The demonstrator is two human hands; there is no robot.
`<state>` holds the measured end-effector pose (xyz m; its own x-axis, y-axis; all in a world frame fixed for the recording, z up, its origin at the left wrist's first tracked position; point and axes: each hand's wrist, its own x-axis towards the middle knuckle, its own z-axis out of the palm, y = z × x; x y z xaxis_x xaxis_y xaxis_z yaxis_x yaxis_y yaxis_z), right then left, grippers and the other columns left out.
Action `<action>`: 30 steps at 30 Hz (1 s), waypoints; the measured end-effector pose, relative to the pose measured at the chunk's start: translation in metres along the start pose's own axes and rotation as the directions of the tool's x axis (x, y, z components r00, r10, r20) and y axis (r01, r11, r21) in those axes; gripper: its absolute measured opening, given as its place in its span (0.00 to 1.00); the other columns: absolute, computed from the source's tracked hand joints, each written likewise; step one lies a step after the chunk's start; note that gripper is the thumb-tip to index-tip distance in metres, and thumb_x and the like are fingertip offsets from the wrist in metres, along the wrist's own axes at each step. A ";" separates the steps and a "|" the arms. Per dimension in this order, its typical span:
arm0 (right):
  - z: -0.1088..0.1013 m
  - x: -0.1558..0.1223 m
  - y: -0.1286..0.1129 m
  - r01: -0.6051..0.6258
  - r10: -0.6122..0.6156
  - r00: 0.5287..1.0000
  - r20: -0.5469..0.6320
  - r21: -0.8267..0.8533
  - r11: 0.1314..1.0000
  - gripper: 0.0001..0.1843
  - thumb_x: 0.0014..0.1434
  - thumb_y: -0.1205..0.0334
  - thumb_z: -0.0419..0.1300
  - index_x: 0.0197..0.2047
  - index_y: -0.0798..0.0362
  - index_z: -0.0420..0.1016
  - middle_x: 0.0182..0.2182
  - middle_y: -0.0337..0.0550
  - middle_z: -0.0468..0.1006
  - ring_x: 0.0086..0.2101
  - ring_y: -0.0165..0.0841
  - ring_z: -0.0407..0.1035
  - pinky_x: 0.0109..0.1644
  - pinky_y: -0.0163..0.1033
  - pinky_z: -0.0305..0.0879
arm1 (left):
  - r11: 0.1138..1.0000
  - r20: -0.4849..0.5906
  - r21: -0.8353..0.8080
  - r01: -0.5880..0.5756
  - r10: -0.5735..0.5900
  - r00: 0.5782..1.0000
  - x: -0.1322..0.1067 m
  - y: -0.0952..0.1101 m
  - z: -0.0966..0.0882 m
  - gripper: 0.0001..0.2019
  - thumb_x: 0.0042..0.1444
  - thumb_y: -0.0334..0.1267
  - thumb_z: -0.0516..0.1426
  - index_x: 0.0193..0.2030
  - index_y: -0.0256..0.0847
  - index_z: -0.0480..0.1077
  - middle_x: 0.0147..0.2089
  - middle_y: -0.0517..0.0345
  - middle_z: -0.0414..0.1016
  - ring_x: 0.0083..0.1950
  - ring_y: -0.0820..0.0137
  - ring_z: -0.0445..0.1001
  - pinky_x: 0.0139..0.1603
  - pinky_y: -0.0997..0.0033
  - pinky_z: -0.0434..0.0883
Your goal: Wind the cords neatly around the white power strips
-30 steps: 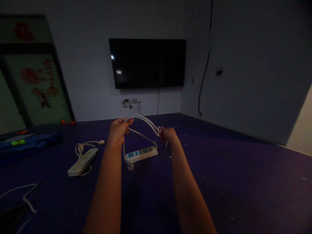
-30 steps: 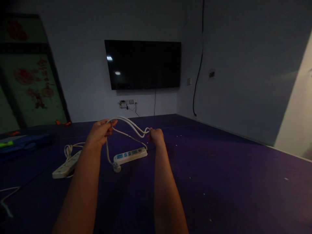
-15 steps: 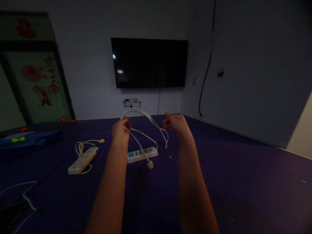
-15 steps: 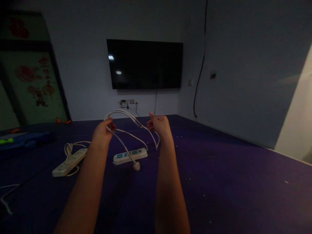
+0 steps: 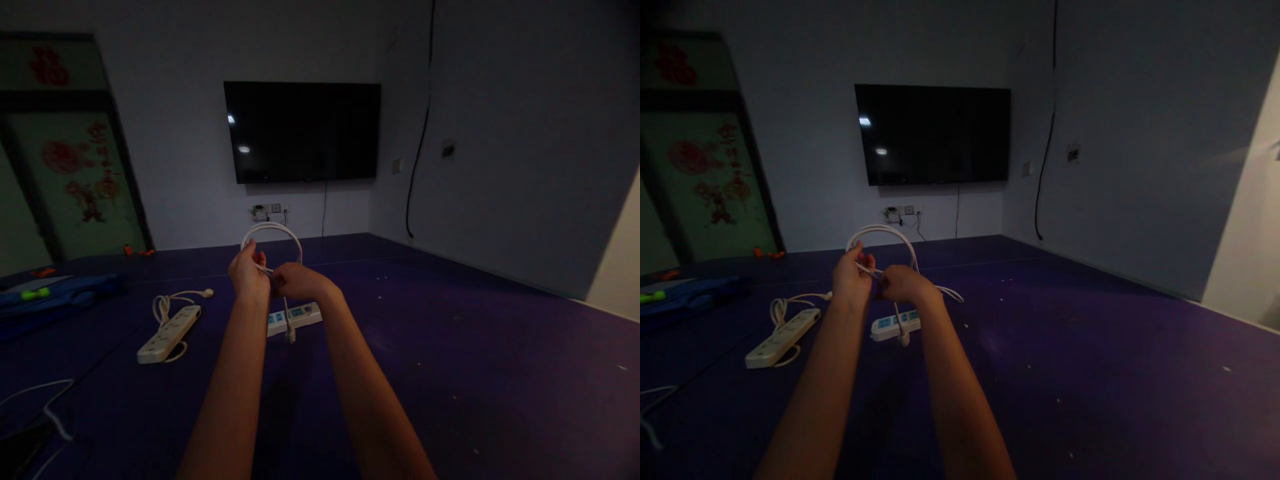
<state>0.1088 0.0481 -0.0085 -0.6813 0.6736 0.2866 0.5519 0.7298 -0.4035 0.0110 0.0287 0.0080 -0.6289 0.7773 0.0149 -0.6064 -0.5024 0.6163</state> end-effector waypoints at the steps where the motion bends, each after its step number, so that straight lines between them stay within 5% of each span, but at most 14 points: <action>1: 0.001 0.001 -0.002 -0.005 0.005 1.000 -0.007 0.011 1.000 0.06 0.50 0.73 0.61 0.23 0.58 0.75 0.19 0.38 0.72 0.25 0.27 0.66 0.29 0.30 0.55 | 1.000 -0.002 -0.008 -0.007 0.007 1.000 0.000 0.000 0.000 0.12 0.44 0.27 0.62 0.22 0.38 0.61 0.24 0.67 0.61 0.24 0.83 0.63 0.30 0.83 0.67; 7: -0.009 -0.010 -0.005 0.079 -0.062 0.995 -0.076 0.240 0.967 0.12 0.56 0.75 0.56 0.23 0.58 0.74 0.19 0.38 0.74 0.24 0.26 0.68 0.30 0.30 0.60 | 0.994 0.032 0.009 -0.113 0.113 0.993 -0.003 0.004 -0.001 0.14 0.44 0.39 0.66 0.24 0.39 0.64 0.24 0.67 0.59 0.27 0.80 0.64 0.36 0.80 0.70; 10: -0.021 -0.022 0.001 0.122 -0.033 0.970 -0.239 0.367 0.922 0.10 0.57 0.73 0.56 0.26 0.58 0.75 0.19 0.37 0.75 0.21 0.25 0.67 0.26 0.29 0.59 | 0.987 0.035 0.039 -0.158 0.157 0.987 0.002 0.009 -0.004 0.14 0.48 0.46 0.63 0.26 0.40 0.65 0.25 0.66 0.60 0.28 0.79 0.64 0.38 0.79 0.70; 13: -0.033 -0.032 0.013 0.141 0.114 0.887 -0.447 0.498 0.856 0.11 0.58 0.74 0.54 0.27 0.58 0.75 0.17 0.36 0.73 0.19 0.24 0.67 0.23 0.27 0.59 | 0.984 0.046 0.050 -0.172 0.170 0.984 0.013 0.014 -0.008 0.13 0.48 0.41 0.64 0.24 0.40 0.63 0.25 0.66 0.61 0.27 0.80 0.65 0.36 0.79 0.69; 18: -0.045 -0.043 0.046 0.144 0.480 0.573 -0.664 0.658 0.739 0.09 0.58 0.73 0.53 0.31 0.58 0.74 0.15 0.32 0.70 0.15 0.23 0.64 0.19 0.27 0.58 | 0.973 0.131 0.085 -0.212 0.200 0.971 0.026 0.013 -0.016 0.13 0.43 0.32 0.66 0.22 0.38 0.63 0.21 0.67 0.61 0.24 0.81 0.63 0.35 0.78 0.70; 23: -0.048 -0.051 0.085 0.184 0.606 0.093 -0.790 0.612 0.769 0.07 0.58 0.67 0.55 0.32 0.58 0.73 0.18 0.32 0.68 0.16 0.22 0.61 0.19 0.27 0.57 | 0.963 0.198 0.108 -0.248 0.224 0.954 0.025 0.010 -0.019 0.13 0.39 0.35 0.68 0.23 0.36 0.66 0.21 0.67 0.63 0.24 0.80 0.63 0.33 0.76 0.70; 25: -0.049 -0.058 0.102 0.280 0.730 -0.093 -0.677 0.686 0.672 0.07 0.59 0.65 0.53 0.34 0.57 0.71 0.19 0.32 0.66 0.15 0.22 0.60 0.19 0.28 0.57 | 0.957 0.159 0.125 -0.260 0.240 0.958 0.026 0.012 -0.019 0.13 0.39 0.36 0.67 0.23 0.37 0.66 0.20 0.67 0.63 0.23 0.80 0.63 0.31 0.76 0.70; 27: -0.051 -0.069 0.119 0.451 0.869 -0.251 -0.427 0.742 0.495 0.06 0.60 0.66 0.50 0.35 0.54 0.68 0.19 0.30 0.62 0.14 0.21 0.56 0.18 0.28 0.55 | 0.951 0.095 0.160 -0.264 0.251 0.963 0.029 0.016 -0.021 0.14 0.40 0.38 0.67 0.23 0.37 0.65 0.20 0.68 0.62 0.22 0.81 0.62 0.28 0.77 0.68; 30: -0.053 -0.088 0.143 0.503 0.899 -0.320 -0.299 0.751 0.429 0.11 0.62 0.69 0.43 0.37 0.52 0.65 0.19 0.30 0.57 0.13 0.24 0.54 0.17 0.30 0.56 | 0.946 -0.013 0.226 -0.232 0.241 0.971 0.033 0.021 -0.024 0.16 0.42 0.42 0.66 0.23 0.38 0.63 0.20 0.69 0.60 0.19 0.82 0.58 0.22 0.79 0.63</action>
<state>0.2732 0.0988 -0.0450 0.8580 0.4754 -0.1944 -0.4668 0.5639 -0.6813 -0.0346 0.0345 0.0025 -0.7627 0.6285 0.1523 -0.3181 -0.5697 0.7578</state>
